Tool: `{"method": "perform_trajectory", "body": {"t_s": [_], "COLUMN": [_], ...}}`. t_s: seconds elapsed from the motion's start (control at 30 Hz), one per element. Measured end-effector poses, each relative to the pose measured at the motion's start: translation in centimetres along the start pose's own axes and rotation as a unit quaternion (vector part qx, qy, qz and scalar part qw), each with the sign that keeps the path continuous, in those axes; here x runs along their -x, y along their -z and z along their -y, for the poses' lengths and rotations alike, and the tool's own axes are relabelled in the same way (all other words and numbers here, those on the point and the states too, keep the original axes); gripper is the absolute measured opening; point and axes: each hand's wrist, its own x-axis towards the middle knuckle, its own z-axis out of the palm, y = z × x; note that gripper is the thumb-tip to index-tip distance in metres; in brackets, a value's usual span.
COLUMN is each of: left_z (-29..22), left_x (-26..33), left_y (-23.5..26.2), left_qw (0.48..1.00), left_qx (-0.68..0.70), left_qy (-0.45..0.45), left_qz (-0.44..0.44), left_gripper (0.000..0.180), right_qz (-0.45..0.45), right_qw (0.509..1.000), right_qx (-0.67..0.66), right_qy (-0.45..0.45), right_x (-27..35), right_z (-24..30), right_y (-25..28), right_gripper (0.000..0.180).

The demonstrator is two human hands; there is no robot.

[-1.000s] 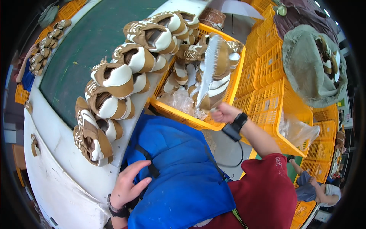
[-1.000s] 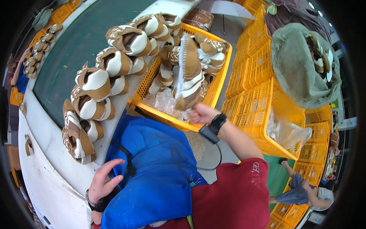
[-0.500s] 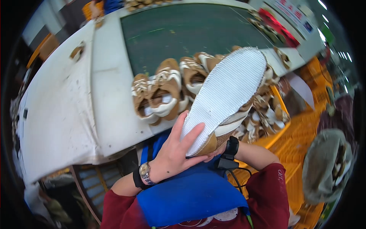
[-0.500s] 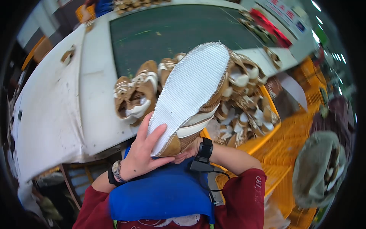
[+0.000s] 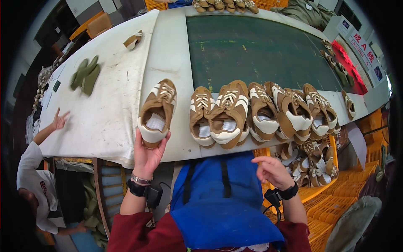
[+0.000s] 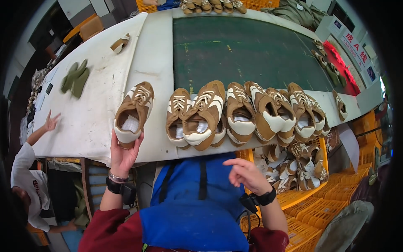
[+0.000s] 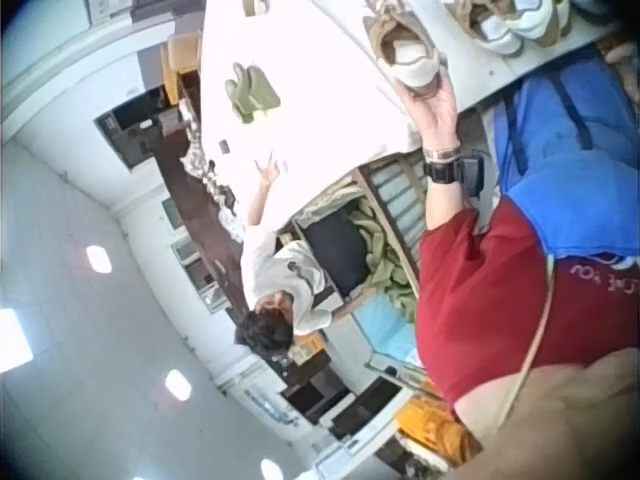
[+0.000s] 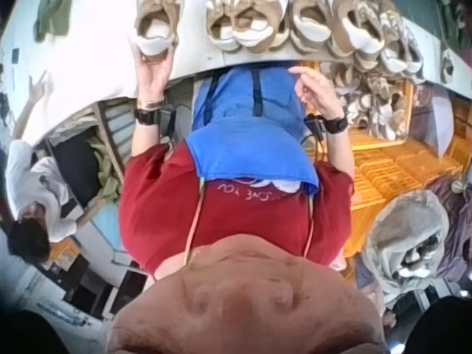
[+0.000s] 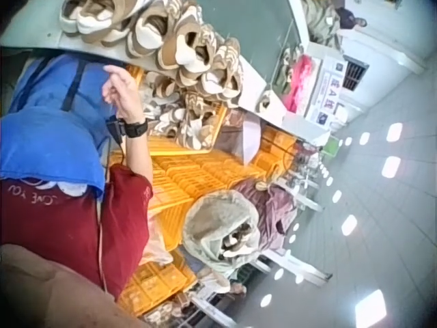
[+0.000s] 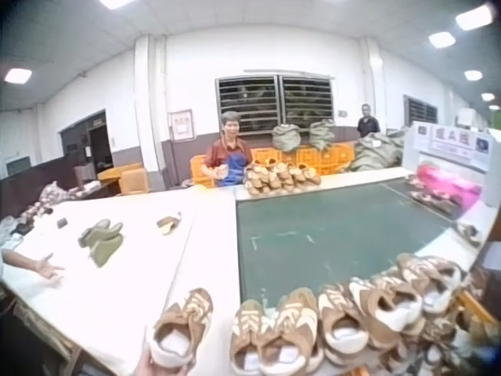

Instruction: The recorder is shown sorting and inspecting shoes at a conveyor belt and workbench in a shoe manufacturing facility.

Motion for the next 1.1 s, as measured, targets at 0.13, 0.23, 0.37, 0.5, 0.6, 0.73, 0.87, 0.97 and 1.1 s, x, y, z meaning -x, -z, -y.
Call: {"method": "perform_trajectory", "body": {"t_s": [0.13, 0.23, 0.37, 0.5, 0.6, 0.73, 0.87, 0.97, 1.1], "left_z": [2.0, 2.9, 1.1, 0.4, 1.2, 2.3, 1.5, 0.7, 0.7], "left_x": [-2.3, -1.7, -0.2, -0.2, -1.9, -2.6, -2.4, -2.8, -3.0], "left_y": [2.2, 3.9, 4.9, 4.4, 3.1, 1.7, 1.1, 1.3, 1.0], "left_qw": [0.993, 0.962, 0.883, 0.606, 0.636, 0.734, 0.747, 0.755, 0.710], "left_qx": [0.071, -0.117, -0.400, -0.776, -0.752, -0.676, -0.662, -0.653, -0.692], "left_qy": [0.094, 0.213, 0.162, -0.140, -0.143, -0.060, -0.011, 0.005, 0.001], "left_qz": [-0.003, -0.123, -0.185, -0.107, -0.093, -0.039, -0.061, -0.061, -0.130], "left_gripper": [0.069, 0.055, 0.047, 0.055, 0.060, 0.032, 0.040, 0.044, 0.045], "right_qz": [-0.114, -0.166, -0.220, -0.272, -0.409, -0.563, -0.640, -0.570, -0.709], "right_qw": [0.988, 0.980, 0.971, 0.957, 0.908, 0.825, 0.757, 0.789, 0.702], "right_qx": [-0.084, -0.080, -0.066, -0.090, -0.090, 0.041, 0.089, 0.165, -0.011], "right_qy": [0.068, 0.079, 0.069, 0.051, 0.021, -0.009, -0.098, -0.162, -0.061], "right_x": [2.0, 3.0, 2.8, 2.9, 4.8, 9.4, 9.7, 6.1, -1.9], "right_z": [-3.2, -4.4, -5.3, -8.1, -12.3, -15.6, -18.1, -20.0, -20.7], "right_y": [3.8, 5.4, 7.6, 13.8, 21.8, 31.6, 37.4, 39.8, 40.6], "right_gripper": [0.024, 0.023, 0.022, 0.012, 0.013, 0.020, 0.013, 0.022, 0.051]}}
